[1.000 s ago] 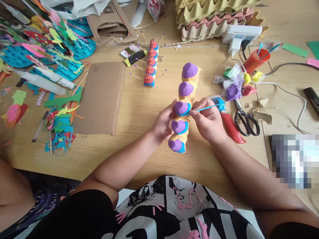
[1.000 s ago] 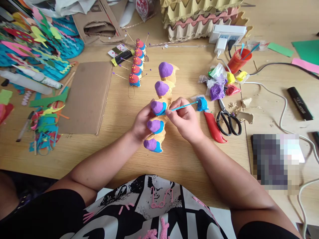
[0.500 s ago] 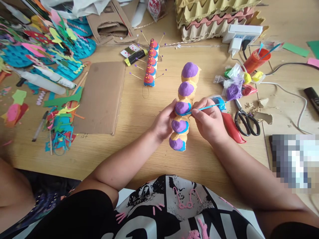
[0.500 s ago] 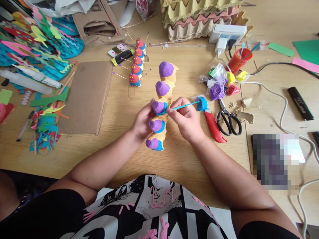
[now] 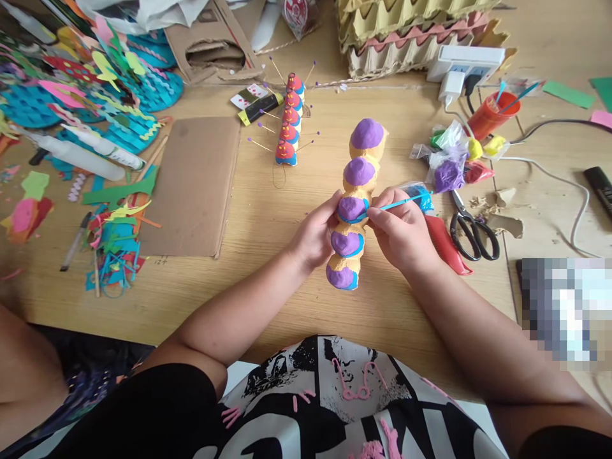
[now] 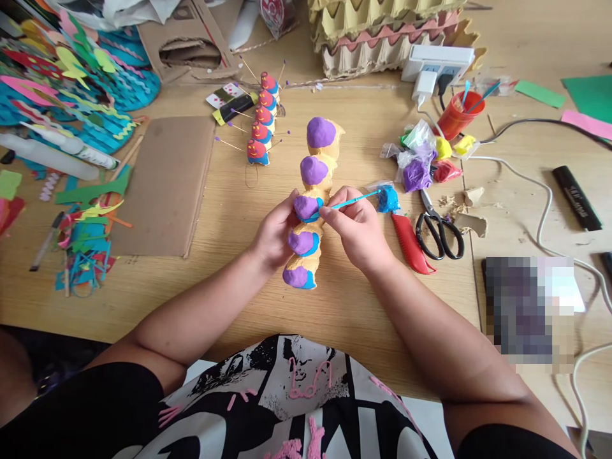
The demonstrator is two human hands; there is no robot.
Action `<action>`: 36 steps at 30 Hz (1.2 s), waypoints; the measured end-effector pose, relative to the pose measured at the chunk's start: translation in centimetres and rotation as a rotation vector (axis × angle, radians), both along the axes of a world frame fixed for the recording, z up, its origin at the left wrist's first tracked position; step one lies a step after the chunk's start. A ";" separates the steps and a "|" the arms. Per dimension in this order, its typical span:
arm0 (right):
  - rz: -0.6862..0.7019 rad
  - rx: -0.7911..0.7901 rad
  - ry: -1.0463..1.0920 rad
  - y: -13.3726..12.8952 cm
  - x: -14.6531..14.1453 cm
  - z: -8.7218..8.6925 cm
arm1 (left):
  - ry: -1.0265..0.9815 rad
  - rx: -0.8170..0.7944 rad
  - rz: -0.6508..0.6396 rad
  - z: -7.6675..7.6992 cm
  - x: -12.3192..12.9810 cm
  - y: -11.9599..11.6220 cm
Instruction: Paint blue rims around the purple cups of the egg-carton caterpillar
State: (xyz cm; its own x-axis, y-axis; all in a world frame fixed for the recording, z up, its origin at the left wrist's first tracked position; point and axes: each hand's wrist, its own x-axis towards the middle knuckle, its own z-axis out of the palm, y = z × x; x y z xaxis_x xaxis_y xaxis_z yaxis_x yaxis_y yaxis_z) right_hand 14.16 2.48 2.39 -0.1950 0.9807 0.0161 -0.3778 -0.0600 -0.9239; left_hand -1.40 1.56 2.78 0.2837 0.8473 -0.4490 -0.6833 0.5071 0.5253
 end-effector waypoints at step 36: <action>0.014 -0.083 0.038 0.2 -0.1 0.9 | -0.042 0.019 -0.014 -0.9 -0.2 0.1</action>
State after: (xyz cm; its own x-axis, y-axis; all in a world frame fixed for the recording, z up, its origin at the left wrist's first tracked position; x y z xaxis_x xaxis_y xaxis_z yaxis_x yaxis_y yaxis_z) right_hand 14.10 2.66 3.27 -0.2095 0.9761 -0.0573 -0.4114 -0.1411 -0.9005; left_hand -1.58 1.70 1.83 0.3135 0.8515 -0.4202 -0.6977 0.5068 0.5063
